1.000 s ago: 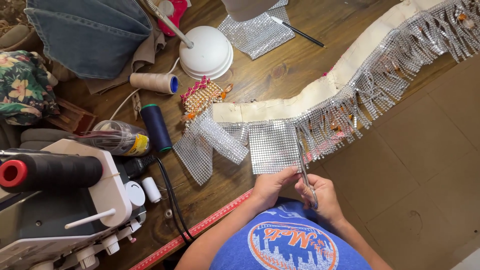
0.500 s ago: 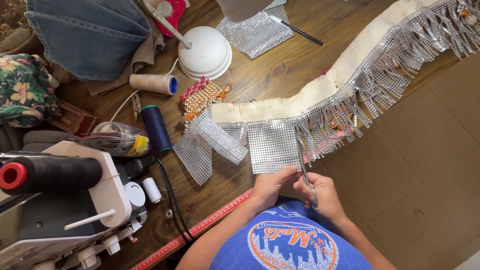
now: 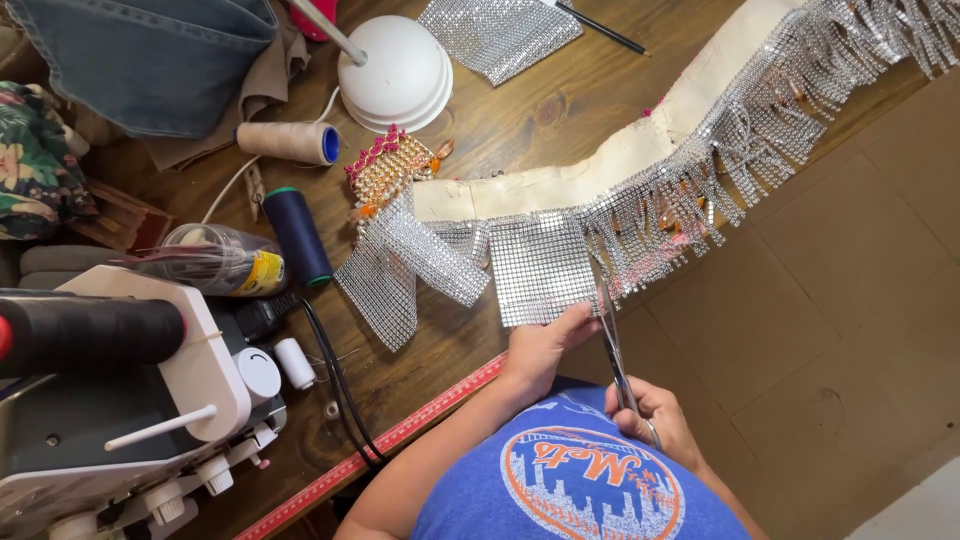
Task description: Cutting a strip of decorative mesh fringe using scissors on a workbench.
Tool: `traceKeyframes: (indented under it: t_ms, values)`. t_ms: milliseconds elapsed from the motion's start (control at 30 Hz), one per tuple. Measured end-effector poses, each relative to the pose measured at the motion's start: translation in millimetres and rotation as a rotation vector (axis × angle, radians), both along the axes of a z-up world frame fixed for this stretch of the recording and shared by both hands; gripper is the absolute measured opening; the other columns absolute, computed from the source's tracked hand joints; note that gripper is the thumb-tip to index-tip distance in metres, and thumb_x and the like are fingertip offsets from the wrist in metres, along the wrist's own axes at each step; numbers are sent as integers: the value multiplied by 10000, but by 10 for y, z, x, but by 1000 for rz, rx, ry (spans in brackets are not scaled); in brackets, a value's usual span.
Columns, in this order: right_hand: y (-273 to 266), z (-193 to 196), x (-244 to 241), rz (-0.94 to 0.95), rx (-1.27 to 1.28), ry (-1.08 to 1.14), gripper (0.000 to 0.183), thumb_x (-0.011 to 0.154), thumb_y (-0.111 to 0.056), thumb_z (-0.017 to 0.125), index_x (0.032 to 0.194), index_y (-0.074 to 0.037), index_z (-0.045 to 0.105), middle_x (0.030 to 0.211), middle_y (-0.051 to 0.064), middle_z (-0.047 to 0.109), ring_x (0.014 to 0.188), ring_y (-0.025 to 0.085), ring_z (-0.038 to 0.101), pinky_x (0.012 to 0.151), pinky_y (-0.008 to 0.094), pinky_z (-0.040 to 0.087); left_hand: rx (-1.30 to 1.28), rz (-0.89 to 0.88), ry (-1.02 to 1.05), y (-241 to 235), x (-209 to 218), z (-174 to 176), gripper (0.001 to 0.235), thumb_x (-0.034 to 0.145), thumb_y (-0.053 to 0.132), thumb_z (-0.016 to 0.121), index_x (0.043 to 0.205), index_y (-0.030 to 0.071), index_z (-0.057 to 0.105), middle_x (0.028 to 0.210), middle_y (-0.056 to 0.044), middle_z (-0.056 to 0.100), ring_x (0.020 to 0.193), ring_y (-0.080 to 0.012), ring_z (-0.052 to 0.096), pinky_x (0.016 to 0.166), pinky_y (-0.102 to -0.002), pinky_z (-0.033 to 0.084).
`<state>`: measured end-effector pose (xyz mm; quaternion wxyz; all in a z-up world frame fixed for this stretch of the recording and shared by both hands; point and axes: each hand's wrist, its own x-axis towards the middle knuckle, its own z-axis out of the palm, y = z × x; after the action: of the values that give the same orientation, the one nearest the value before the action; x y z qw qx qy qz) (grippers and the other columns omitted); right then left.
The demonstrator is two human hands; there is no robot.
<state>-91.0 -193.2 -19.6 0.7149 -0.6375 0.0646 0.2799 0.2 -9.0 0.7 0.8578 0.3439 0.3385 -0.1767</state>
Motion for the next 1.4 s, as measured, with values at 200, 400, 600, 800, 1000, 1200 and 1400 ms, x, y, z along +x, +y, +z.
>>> traceKeyframes:
  t_ms: [200,400,600,800,1000,1200,1400]
  values:
    - [108,28,15,-4,-216,-37,631,675,-715,730,801,-101,658,618,-28,520,555,105,471,524,281,395,60,-18,14,-19,-22,-22,164,850,50,800,973,-45,747,1008,-143,771,924,-239,741,876,-331,663]
    - [247,125,71,-26,-220,-53,584,731,-685,710,758,-107,629,615,-24,517,554,107,460,520,281,388,51,-39,30,-17,-7,11,166,859,76,798,949,-59,761,979,-148,780,914,-223,750,878,-317,658]
    - [221,4,47,-46,-59,8,649,686,-707,753,844,-88,635,614,-13,532,518,96,443,476,267,384,52,-50,15,-5,-12,-37,182,865,81,790,952,-77,763,986,-169,784,922,-239,754,894,-331,655]
    - [293,129,68,-62,-126,-45,545,759,-637,747,749,-114,596,595,-41,463,520,87,393,477,265,328,68,-54,-14,4,-24,-47,151,865,73,789,955,-43,756,986,-143,777,909,-234,745,870,-342,657]
    - [243,23,-8,-84,-269,-33,560,708,-676,738,727,-127,629,582,-45,498,544,102,434,512,283,366,73,-52,-32,-39,-52,-201,163,854,70,800,982,-24,761,1000,-128,776,886,-231,738,847,-346,658]
    - [220,-91,-5,-60,10,-21,674,687,-711,775,853,-81,605,603,-19,484,508,73,373,458,242,305,47,-33,-32,-26,-53,-186,170,864,60,787,977,-61,752,997,-160,776,898,-248,744,862,-359,664]
    - [266,12,12,-101,25,32,607,716,-648,790,820,-83,594,576,-30,470,493,77,369,456,248,304,34,-32,-27,-10,-51,-155,169,855,55,794,981,-47,745,1027,-152,770,931,-254,737,878,-367,662]
